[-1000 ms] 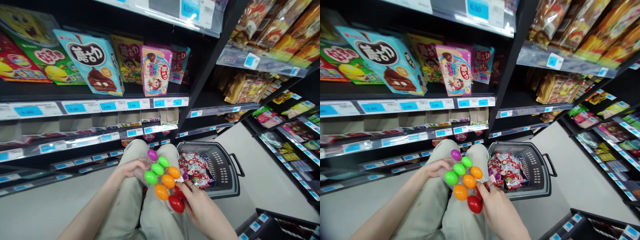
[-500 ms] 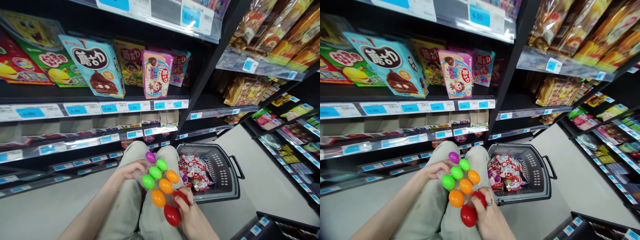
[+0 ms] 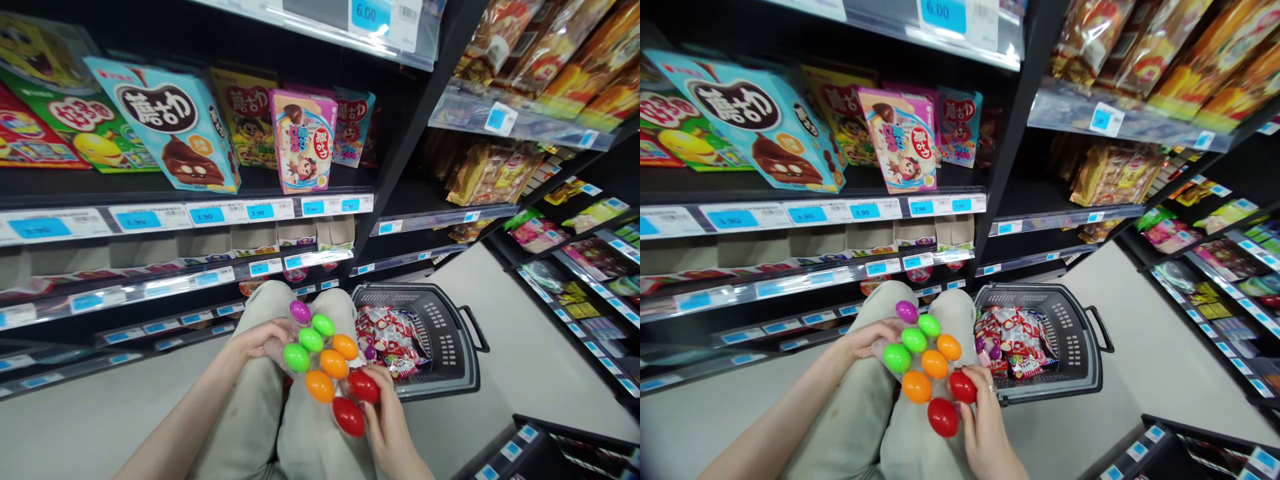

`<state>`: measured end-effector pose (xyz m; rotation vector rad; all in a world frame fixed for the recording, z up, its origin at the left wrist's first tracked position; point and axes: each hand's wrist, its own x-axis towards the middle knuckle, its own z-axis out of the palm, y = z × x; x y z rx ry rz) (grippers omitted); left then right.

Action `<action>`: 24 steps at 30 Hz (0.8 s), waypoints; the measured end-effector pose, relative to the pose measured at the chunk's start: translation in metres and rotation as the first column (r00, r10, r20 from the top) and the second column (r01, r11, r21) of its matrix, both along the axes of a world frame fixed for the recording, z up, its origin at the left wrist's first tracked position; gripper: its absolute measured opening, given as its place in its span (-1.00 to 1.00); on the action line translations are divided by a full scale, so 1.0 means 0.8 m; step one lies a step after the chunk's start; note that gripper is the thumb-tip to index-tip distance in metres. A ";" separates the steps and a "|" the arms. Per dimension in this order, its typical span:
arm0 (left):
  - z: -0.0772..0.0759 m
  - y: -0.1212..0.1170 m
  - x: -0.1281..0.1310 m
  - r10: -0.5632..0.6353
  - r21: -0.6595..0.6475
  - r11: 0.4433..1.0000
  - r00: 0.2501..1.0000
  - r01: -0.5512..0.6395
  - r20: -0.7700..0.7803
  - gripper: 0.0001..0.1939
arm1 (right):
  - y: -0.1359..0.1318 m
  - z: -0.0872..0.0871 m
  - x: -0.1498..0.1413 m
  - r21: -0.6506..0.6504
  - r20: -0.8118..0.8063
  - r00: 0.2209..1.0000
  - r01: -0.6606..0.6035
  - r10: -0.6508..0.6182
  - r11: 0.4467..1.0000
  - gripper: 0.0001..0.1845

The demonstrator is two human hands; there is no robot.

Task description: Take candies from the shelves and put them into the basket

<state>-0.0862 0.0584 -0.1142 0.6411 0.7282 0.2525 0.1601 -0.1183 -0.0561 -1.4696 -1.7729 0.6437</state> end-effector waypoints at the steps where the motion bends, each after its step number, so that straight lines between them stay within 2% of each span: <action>1: 0.000 0.000 0.000 -0.003 -0.001 1.000 1.000 0.003 -0.006 -0.68 | 0.001 0.000 0.001 0.008 -0.018 1.000 -0.008 0.008 1.000 -0.62; 4: 0.000 -0.001 0.000 0.001 -0.002 1.000 1.000 -0.001 -0.029 -0.67 | 0.002 0.001 0.002 -0.021 -0.032 0.999 -0.014 0.013 1.000 -0.64; 7: 0.000 -0.001 0.001 0.019 -0.002 1.000 0.999 -0.019 -0.040 -0.69 | -0.001 -0.004 -0.002 -0.019 -0.021 0.999 0.050 -0.050 0.999 -0.65; 10: 0.002 0.000 0.001 0.031 -0.010 0.999 0.999 -0.031 -0.041 -0.70 | -0.006 -0.020 -0.008 0.124 0.003 0.990 0.140 -0.141 0.982 -0.65; 12: 0.004 -0.001 0.002 0.027 -0.010 1.000 0.999 -0.028 -0.034 -0.69 | -0.007 -0.033 -0.009 0.227 0.034 0.987 0.144 -0.156 0.963 -0.64; 14: 0.006 -0.001 0.003 0.012 -0.005 1.000 1.000 -0.012 -0.028 -0.68 | -0.007 -0.044 -0.008 0.259 0.061 0.988 0.120 -0.140 0.958 -0.61; 18: 0.009 -0.001 0.003 0.022 -0.014 1.000 0.999 -0.023 -0.031 -0.71 | -0.001 -0.049 -0.004 0.185 0.030 0.989 0.140 -0.148 0.973 -0.60; 21: 0.006 0.000 0.003 0.038 -0.024 0.999 0.999 -0.039 -0.035 -0.68 | 0.005 -0.035 0.000 0.027 -0.046 0.990 0.134 -0.133 0.991 -0.65; 24: 0.004 0.001 0.002 0.025 -0.028 0.999 0.999 -0.026 -0.028 -0.69 | 0.010 -0.011 0.007 -0.153 -0.100 0.995 -0.011 -0.004 0.988 -0.66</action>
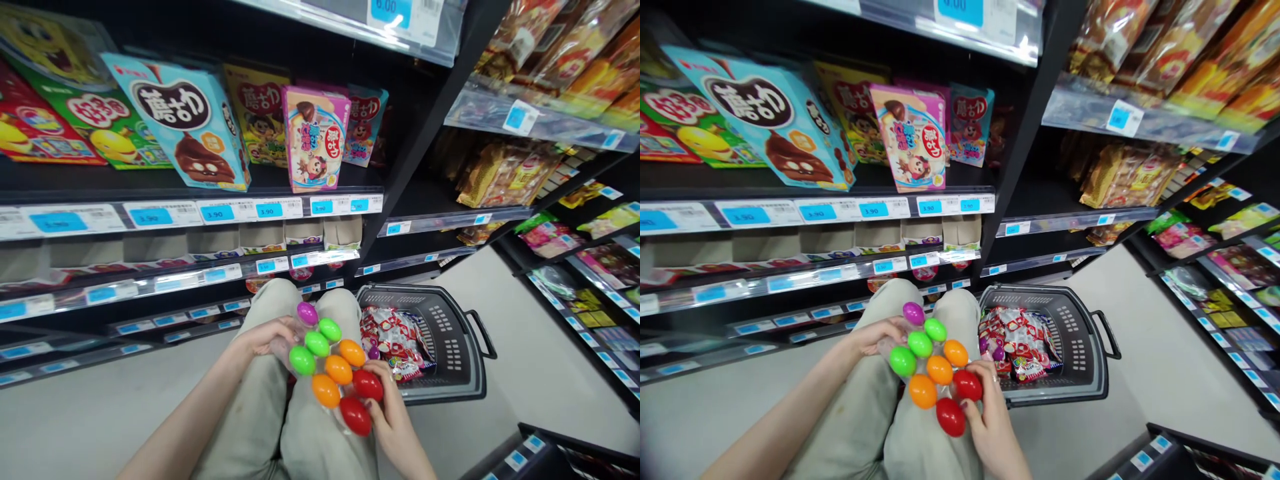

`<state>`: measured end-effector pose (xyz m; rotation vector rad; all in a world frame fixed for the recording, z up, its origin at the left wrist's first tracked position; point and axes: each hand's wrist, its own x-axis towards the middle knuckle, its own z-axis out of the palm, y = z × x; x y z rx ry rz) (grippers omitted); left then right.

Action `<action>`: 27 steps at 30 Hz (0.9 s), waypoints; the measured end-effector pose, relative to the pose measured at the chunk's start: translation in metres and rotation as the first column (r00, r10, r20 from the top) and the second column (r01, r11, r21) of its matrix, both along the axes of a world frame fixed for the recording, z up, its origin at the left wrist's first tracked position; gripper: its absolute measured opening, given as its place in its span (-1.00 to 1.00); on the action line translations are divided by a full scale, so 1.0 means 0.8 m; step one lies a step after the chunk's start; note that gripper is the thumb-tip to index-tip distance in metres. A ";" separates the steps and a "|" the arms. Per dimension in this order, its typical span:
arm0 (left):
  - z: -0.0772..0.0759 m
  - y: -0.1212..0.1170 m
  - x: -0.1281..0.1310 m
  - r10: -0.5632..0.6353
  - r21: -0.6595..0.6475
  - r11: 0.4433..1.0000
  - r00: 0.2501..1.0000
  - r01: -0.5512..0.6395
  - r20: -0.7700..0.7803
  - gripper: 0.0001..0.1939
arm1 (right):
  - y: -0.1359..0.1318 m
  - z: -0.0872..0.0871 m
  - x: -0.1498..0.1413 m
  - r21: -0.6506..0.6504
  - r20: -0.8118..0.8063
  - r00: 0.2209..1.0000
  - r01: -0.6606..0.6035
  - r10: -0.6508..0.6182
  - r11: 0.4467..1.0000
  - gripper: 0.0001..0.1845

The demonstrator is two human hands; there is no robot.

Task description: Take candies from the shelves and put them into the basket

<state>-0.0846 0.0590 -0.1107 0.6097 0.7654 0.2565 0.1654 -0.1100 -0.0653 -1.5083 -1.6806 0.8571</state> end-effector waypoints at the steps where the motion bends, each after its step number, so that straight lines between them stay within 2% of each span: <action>1: 0.000 0.000 0.000 -0.007 0.002 1.000 1.000 0.007 0.006 -0.69 | 0.002 0.008 0.003 -0.045 -0.002 0.999 -0.052 0.052 0.998 -0.65; 4: 0.001 0.000 0.001 -0.013 0.006 1.000 1.000 0.013 0.024 -0.66 | 0.005 0.024 0.010 -0.079 0.044 0.993 -0.102 0.106 0.992 -0.63; 9: 0.000 -0.001 0.003 -0.005 -0.004 1.000 0.999 0.005 0.049 -0.62 | 0.008 0.026 0.014 0.091 -0.080 0.996 -0.018 0.025 0.996 -0.62; 11: 0.001 -0.001 0.002 0.004 -0.008 1.000 0.999 -0.004 0.048 -0.66 | 0.007 0.020 0.018 0.092 -0.129 0.991 0.053 -0.041 0.994 -0.65; 12: 0.002 -0.001 0.001 0.008 -0.012 1.000 0.999 -0.008 0.045 -0.67 | 0.006 0.016 0.021 0.072 -0.169 0.977 0.141 -0.127 0.987 -0.66; 13: 0.003 -0.002 0.001 0.011 -0.016 1.000 0.999 -0.010 0.041 -0.69 | 0.005 0.013 0.024 0.042 -0.236 0.940 0.262 -0.245 0.964 -0.65; 14: 0.004 -0.002 0.001 0.016 -0.019 1.000 0.999 -0.015 0.036 -0.70 | 0.004 0.010 0.027 -0.005 -0.327 0.868 0.394 -0.373 0.919 -0.64; 16: 0.006 -0.002 0.001 0.025 -0.021 0.999 0.999 -0.025 0.023 -0.70 | 0.004 0.010 0.032 -0.144 -0.518 0.644 0.583 -0.563 0.800 -0.62; 18: 0.008 -0.002 0.001 0.028 -0.014 1.000 0.999 -0.028 0.015 -0.69 | 0.005 0.018 0.035 -0.275 -0.648 0.425 0.643 -0.632 0.714 -0.65; 20: 0.009 -0.002 0.001 0.019 -0.012 1.000 1.000 -0.019 0.011 -0.69 | 0.006 0.030 0.035 -0.355 -0.693 0.293 0.657 -0.658 0.665 -0.70; 21: 0.008 -0.002 0.001 0.011 -0.015 1.000 1.000 -0.011 0.008 -0.69 | 0.006 0.036 0.034 -0.373 -0.702 0.260 0.659 -0.663 0.653 -0.72; 23: 0.006 -0.002 0.000 0.000 -0.023 1.000 1.000 -0.001 -0.003 -0.69 | 0.004 0.047 0.032 -0.373 -0.725 0.245 0.645 -0.644 0.666 -0.74; 27: 0.002 -0.002 -0.002 0.010 -0.026 1.000 1.000 -0.011 -0.024 -0.68 | -0.002 0.055 0.026 -0.271 -0.762 0.333 0.615 -0.555 0.740 -0.80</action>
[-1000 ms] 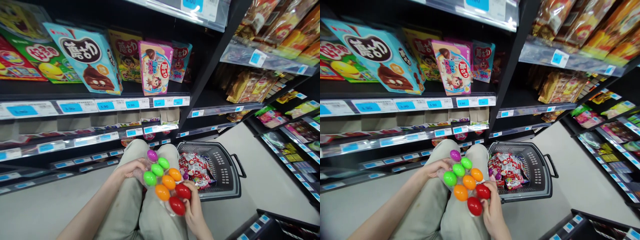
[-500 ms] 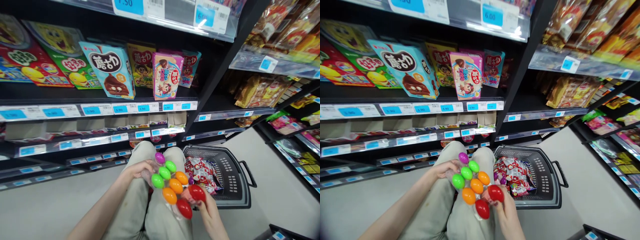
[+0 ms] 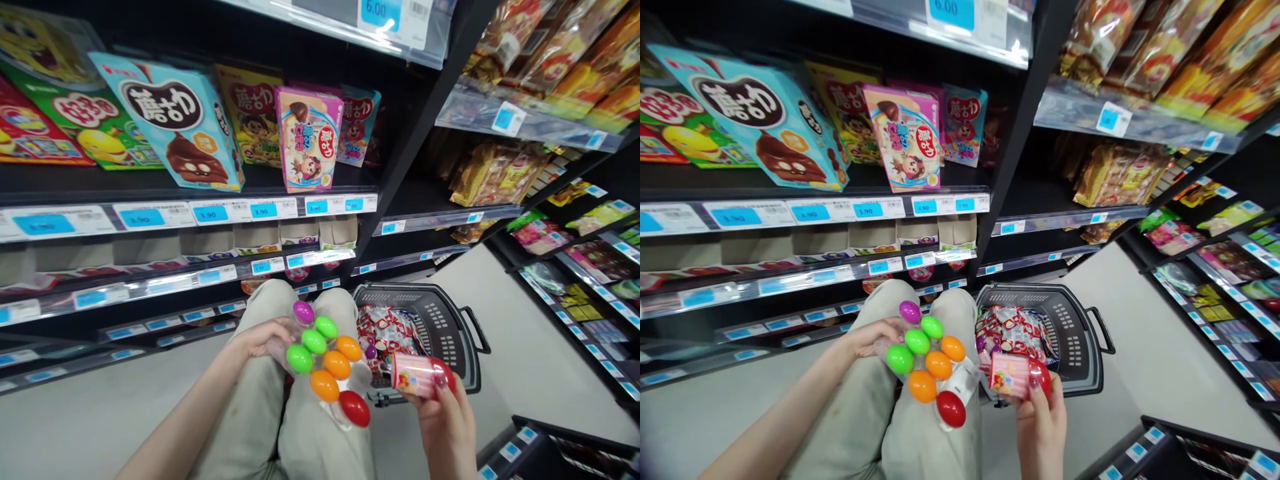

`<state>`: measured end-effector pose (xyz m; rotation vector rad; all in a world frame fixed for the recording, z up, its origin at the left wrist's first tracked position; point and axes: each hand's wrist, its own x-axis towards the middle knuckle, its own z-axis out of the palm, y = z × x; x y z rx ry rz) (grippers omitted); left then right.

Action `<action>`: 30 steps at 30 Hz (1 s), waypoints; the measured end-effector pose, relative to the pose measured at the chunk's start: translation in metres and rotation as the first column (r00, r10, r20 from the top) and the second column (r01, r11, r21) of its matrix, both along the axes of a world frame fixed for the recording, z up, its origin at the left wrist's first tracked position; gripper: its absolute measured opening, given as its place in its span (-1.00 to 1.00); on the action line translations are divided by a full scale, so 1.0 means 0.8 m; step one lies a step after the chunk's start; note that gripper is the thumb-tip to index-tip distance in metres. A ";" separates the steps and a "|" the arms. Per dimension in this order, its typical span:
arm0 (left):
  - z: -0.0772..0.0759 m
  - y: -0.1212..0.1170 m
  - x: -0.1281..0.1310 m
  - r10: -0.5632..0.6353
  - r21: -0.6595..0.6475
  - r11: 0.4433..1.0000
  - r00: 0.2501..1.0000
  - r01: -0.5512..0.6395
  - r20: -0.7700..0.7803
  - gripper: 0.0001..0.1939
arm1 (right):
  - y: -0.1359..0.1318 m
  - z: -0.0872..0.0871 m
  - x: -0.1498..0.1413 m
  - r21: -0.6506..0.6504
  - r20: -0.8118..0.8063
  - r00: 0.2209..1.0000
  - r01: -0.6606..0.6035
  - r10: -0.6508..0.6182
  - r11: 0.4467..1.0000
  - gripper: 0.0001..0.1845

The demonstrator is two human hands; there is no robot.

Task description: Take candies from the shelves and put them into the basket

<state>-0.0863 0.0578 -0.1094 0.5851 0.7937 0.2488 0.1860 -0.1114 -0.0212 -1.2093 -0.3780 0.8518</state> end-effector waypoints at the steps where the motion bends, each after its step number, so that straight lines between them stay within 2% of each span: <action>1: -0.001 0.000 0.000 0.002 -0.001 1.000 1.000 -0.002 -0.003 -0.67 | -0.001 0.000 -0.002 0.018 0.029 0.999 -0.019 0.018 1.000 -0.81; 5: -0.001 0.000 0.000 -0.007 -0.008 1.000 1.000 0.007 -0.004 -0.64 | -0.001 0.000 -0.009 0.023 0.102 0.993 -0.070 0.067 0.997 -0.84; 14: 0.003 0.001 0.001 -0.019 -0.001 1.000 0.999 0.019 0.034 -0.63 | -0.002 -0.006 -0.009 -0.022 0.117 0.991 -0.058 0.060 0.998 -0.77; 17: 0.000 0.001 0.001 -0.017 -0.003 1.000 1.000 0.017 0.020 -0.61 | -0.008 -0.008 -0.004 -0.068 0.262 0.961 -0.072 0.088 0.995 -0.65; 19: -0.001 0.002 0.000 -0.015 -0.002 1.000 1.000 0.015 0.021 -0.62 | -0.011 -0.004 -0.001 -0.061 0.478 0.862 -0.160 0.169 0.985 -0.68; 21: -0.001 0.002 0.000 -0.011 -0.002 1.000 1.000 0.011 0.028 -0.63 | -0.011 0.005 0.001 -0.005 0.700 0.684 -0.283 0.206 0.959 -0.74; 23: 0.000 0.002 0.000 -0.017 -0.003 1.000 0.999 0.018 0.037 -0.64 | -0.008 0.018 0.000 0.050 0.842 0.513 -0.385 0.168 0.922 -0.70; 25: 0.002 0.002 0.001 -0.029 -0.004 1.000 0.998 0.029 0.048 -0.63 | -0.005 0.029 -0.003 0.080 0.909 0.404 -0.418 0.106 0.905 -0.68; 27: 0.004 0.002 0.001 -0.034 -0.007 0.999 0.998 0.035 0.050 -0.63 | -0.004 0.035 -0.005 0.094 0.923 0.378 -0.399 0.071 0.912 -0.71; 30: 0.005 0.001 0.002 -0.026 -0.008 1.000 0.999 0.026 0.043 -0.64 | -0.004 0.029 0.002 0.064 0.911 0.402 -0.356 0.091 0.932 -0.71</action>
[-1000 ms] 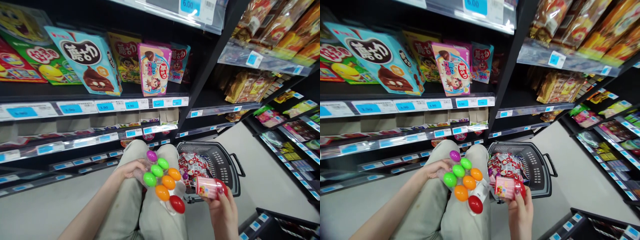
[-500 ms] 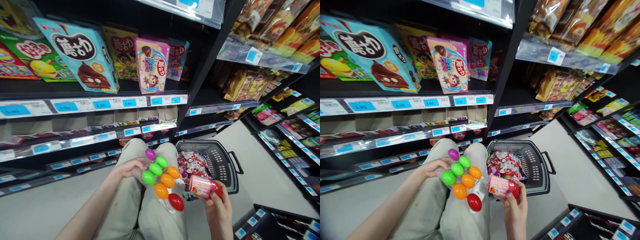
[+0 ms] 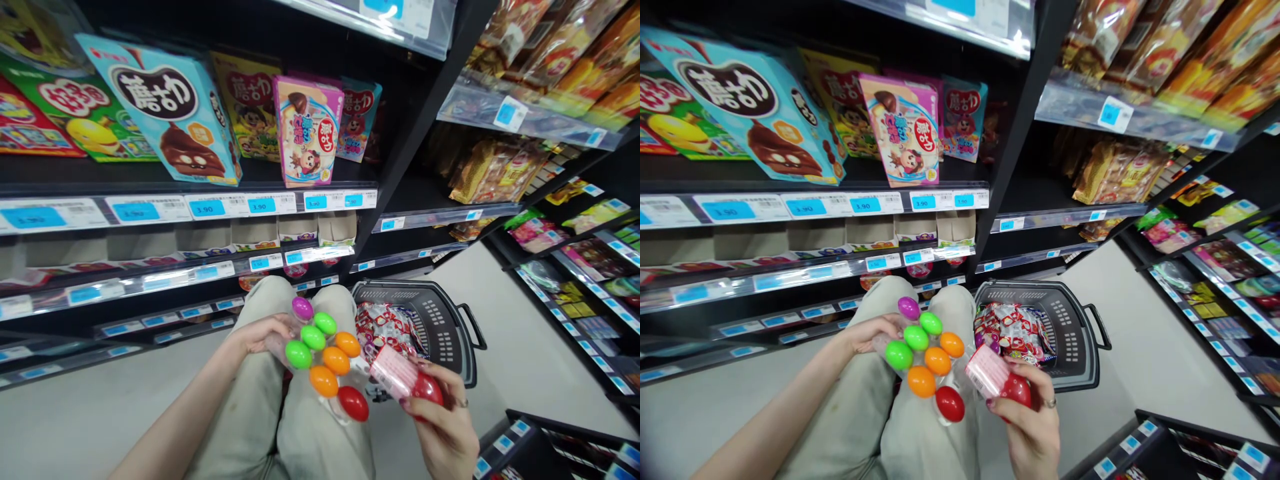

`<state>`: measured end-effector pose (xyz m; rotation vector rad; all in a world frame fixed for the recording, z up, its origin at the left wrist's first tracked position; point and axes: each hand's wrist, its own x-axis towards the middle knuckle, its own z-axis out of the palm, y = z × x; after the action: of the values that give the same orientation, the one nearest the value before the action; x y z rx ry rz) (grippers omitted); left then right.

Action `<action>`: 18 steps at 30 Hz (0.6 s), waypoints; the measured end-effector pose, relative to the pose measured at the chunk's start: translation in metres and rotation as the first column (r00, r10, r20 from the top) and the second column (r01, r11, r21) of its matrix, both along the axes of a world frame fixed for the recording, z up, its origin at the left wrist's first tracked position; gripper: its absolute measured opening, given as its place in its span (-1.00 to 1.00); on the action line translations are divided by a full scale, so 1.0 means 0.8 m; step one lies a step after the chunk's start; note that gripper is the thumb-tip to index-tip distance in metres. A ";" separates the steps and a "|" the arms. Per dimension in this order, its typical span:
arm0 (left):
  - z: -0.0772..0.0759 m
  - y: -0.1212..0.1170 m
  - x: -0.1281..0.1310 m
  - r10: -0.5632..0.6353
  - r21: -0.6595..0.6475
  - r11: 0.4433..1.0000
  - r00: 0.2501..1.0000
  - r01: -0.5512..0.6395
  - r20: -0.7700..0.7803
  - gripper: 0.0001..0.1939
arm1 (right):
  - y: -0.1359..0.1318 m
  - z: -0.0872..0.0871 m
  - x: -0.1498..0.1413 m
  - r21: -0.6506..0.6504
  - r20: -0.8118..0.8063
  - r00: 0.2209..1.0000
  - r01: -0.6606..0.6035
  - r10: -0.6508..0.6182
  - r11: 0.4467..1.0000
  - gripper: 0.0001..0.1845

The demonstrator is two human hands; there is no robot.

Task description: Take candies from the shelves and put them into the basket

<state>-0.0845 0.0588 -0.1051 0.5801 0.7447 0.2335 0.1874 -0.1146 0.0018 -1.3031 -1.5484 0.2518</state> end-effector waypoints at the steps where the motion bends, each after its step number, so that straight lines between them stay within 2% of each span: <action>1: 0.000 0.000 0.000 0.003 0.001 1.000 1.000 -0.003 -0.005 -0.64 | 0.001 -0.007 0.006 -0.029 -0.002 1.000 0.028 -0.028 0.999 -0.72; 4: 0.001 -0.001 0.000 0.011 0.006 1.000 1.000 -0.011 -0.023 -0.63 | 0.009 -0.044 0.033 -0.166 -0.013 0.984 0.176 -0.180 0.970 -0.81; 7: 0.001 -0.001 0.000 0.004 0.007 1.000 0.999 -0.004 -0.032 -0.63 | 0.022 -0.105 0.067 -0.362 -0.014 0.946 0.297 -0.323 0.884 -0.71; 8: 0.001 -0.001 0.000 0.003 0.004 1.000 0.999 -0.003 -0.039 -0.63 | 0.026 -0.128 0.077 -0.457 0.013 0.935 0.321 -0.355 0.829 -0.67; 9: 0.001 -0.001 0.000 0.005 -0.002 1.000 0.999 -0.005 -0.048 -0.63 | 0.029 -0.152 0.086 -0.572 0.065 0.913 0.365 -0.403 0.735 -0.63; 11: 0.000 -0.001 0.000 0.008 -0.011 1.000 0.998 -0.009 -0.059 -0.64 | 0.034 -0.197 0.097 -0.673 0.131 0.881 0.416 -0.456 0.611 -0.59; 13: -0.001 -0.001 -0.001 0.007 -0.009 1.000 0.998 -0.007 -0.056 -0.67 | 0.038 -0.236 0.100 -0.740 0.211 0.853 0.459 -0.478 0.492 -0.64; 16: -0.002 -0.001 0.000 -0.007 0.004 1.000 0.999 0.007 -0.048 -0.71 | 0.044 -0.281 0.094 -0.813 0.328 0.825 0.495 -0.460 0.307 -0.73; 18: -0.002 -0.001 0.000 -0.011 0.010 1.000 0.998 0.011 -0.059 -0.72 | 0.050 -0.303 0.085 -0.846 0.378 0.825 0.492 -0.421 0.206 -0.76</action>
<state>-0.0844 0.0583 -0.1065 0.6032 0.7980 0.2109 0.2552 -0.0744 -0.2407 -2.6629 -0.8799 0.7930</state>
